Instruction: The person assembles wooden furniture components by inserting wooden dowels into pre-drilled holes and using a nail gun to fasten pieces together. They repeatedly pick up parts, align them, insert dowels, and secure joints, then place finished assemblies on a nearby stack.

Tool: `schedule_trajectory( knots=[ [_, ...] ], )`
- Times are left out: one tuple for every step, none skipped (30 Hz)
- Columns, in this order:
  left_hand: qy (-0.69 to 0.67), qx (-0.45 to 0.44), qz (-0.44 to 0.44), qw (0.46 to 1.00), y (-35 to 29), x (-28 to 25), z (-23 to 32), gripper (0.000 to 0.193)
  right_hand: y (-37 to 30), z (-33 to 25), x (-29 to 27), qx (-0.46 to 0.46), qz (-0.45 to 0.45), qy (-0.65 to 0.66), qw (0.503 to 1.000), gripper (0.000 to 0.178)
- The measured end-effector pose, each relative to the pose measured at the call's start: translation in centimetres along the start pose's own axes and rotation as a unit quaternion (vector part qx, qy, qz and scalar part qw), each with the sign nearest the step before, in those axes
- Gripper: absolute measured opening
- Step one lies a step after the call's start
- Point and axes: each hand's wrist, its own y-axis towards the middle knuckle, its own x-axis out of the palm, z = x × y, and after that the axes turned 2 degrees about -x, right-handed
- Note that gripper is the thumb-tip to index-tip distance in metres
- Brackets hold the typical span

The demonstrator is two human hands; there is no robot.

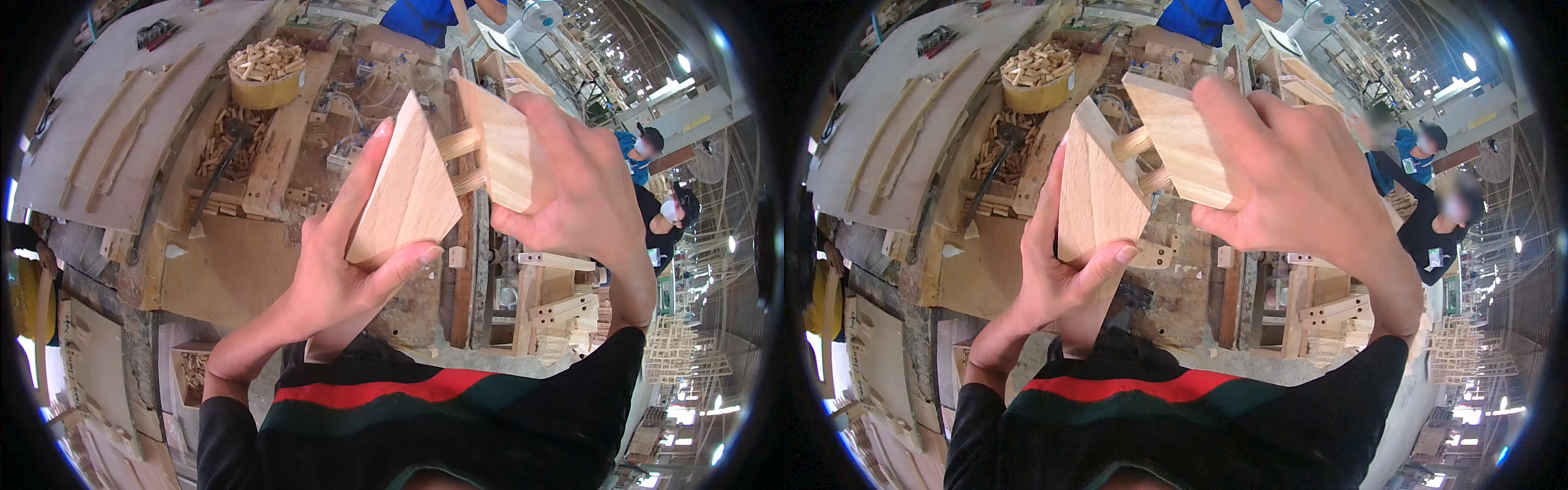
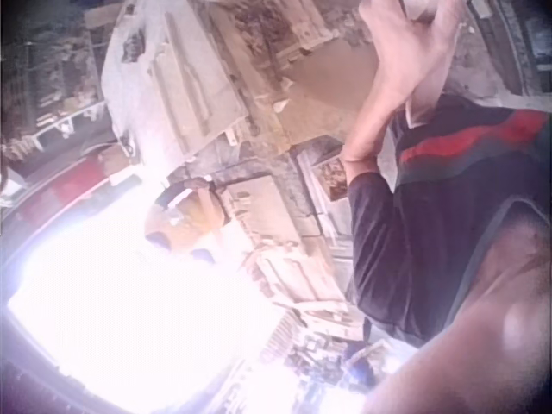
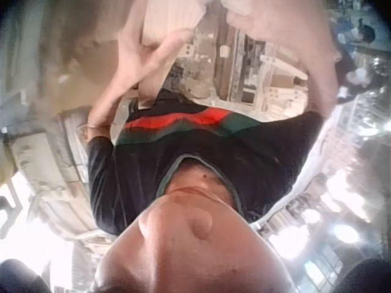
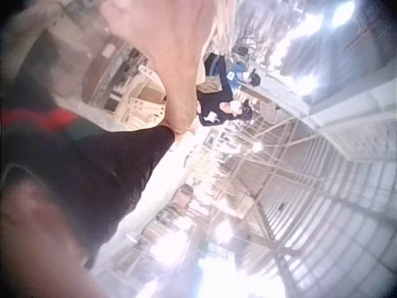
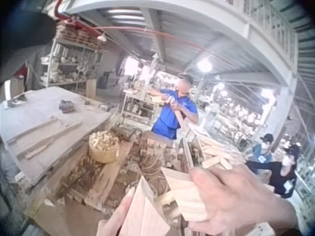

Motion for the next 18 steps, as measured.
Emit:
schedule_trajectory(
  knots=[
    [0.003, -0.003, 0.000, 1.000, 0.0, -0.1, 0.0, 0.100, 0.0, 0.0, 0.2, 0.002, 0.004, -0.003, 1.000, 0.071],
    [0.006, -0.005, -0.001, 1.000, 0.2, -0.2, -0.1, 0.100, 0.0, 0.0, 0.4, 0.004, 0.007, -0.007, 1.000, 0.070],
    [0.006, -0.001, -0.002, 1.000, 0.4, -0.2, -0.2, 0.100, 0.2, -0.1, 0.4, 0.008, 0.001, -0.008, 1.000, 0.072],
    [0.006, 0.001, -0.003, 1.000, 0.4, -0.3, -0.3, 0.100, 0.4, -0.1, 0.3, 0.013, -0.004, -0.010, 1.000, 0.073],
    [0.003, 0.005, -0.007, 1.000, 0.3, -0.4, -0.4, 0.100, 0.5, -0.2, 0.2, 0.018, -0.010, -0.012, 1.000, 0.075],
    [0.001, 0.010, -0.007, 1.000, 0.3, -0.6, -0.5, 0.100, 0.7, -0.3, -0.3, 0.018, -0.033, 0.005, 0.999, 0.076],
    [-0.007, -0.006, -0.019, 1.000, 0.3, -0.8, -0.3, 0.100, 0.8, -0.5, -1.2, 0.020, -0.056, 0.022, 0.998, 0.076],
    [-0.016, -0.021, -0.031, 0.999, 0.3, -1.2, 0.3, 0.100, 0.8, -0.3, -1.7, 0.015, -0.067, 0.053, 0.996, 0.076],
    [-0.024, -0.015, -0.031, 0.999, 0.2, -1.1, 0.4, 0.098, 0.8, -0.1, -2.2, 0.010, -0.076, 0.085, 0.993, 0.076],
    [-0.031, -0.010, -0.031, 0.999, 0.2, -1.2, 0.6, 0.096, 0.6, 0.5, -2.5, -0.002, -0.072, 0.133, 0.989, 0.075],
    [-0.039, 0.014, -0.017, 0.999, 0.0, -0.9, 0.7, 0.092, 0.4, 0.5, -2.8, -0.007, -0.076, 0.150, 0.986, 0.071],
    [-0.049, 0.032, -0.015, 0.998, 0.0, -0.7, 0.8, 0.090, 0.2, 0.4, -3.4, -0.008, -0.083, 0.163, 0.983, 0.068],
    [-0.058, 0.050, -0.013, 0.997, 0.0, -0.4, 0.9, 0.088, 0.1, 0.4, -3.9, -0.010, -0.091, 0.177, 0.980, 0.064],
    [-0.063, 0.058, -0.020, 0.996, 0.0, -0.3, 1.0, 0.088, -0.1, 0.8, -4.8, -0.024, -0.119, 0.163, 0.979, 0.065],
    [-0.071, 0.064, -0.030, 0.995, 0.1, 0.1, 0.8, 0.088, -0.3, 0.9, -5.1, -0.021, -0.133, 0.166, 0.977, 0.064],
    [-0.079, 0.072, -0.040, 0.994, 0.3, 0.4, 0.6, 0.089, -0.5, 1.0, -5.4, -0.017, -0.146, 0.168, 0.975, 0.064],
    [-0.086, 0.080, -0.051, 0.992, 0.6, 0.7, 0.4, 0.089, -0.7, 1.1, -5.7, -0.014, -0.158, 0.170, 0.973, 0.064],
    [-0.086, 0.069, -0.084, 0.990, 0.6, 0.8, 0.1, 0.093, -1.3, 1.4, -5.1, -0.013, -0.152, 0.169, 0.974, 0.064]
  ],
)
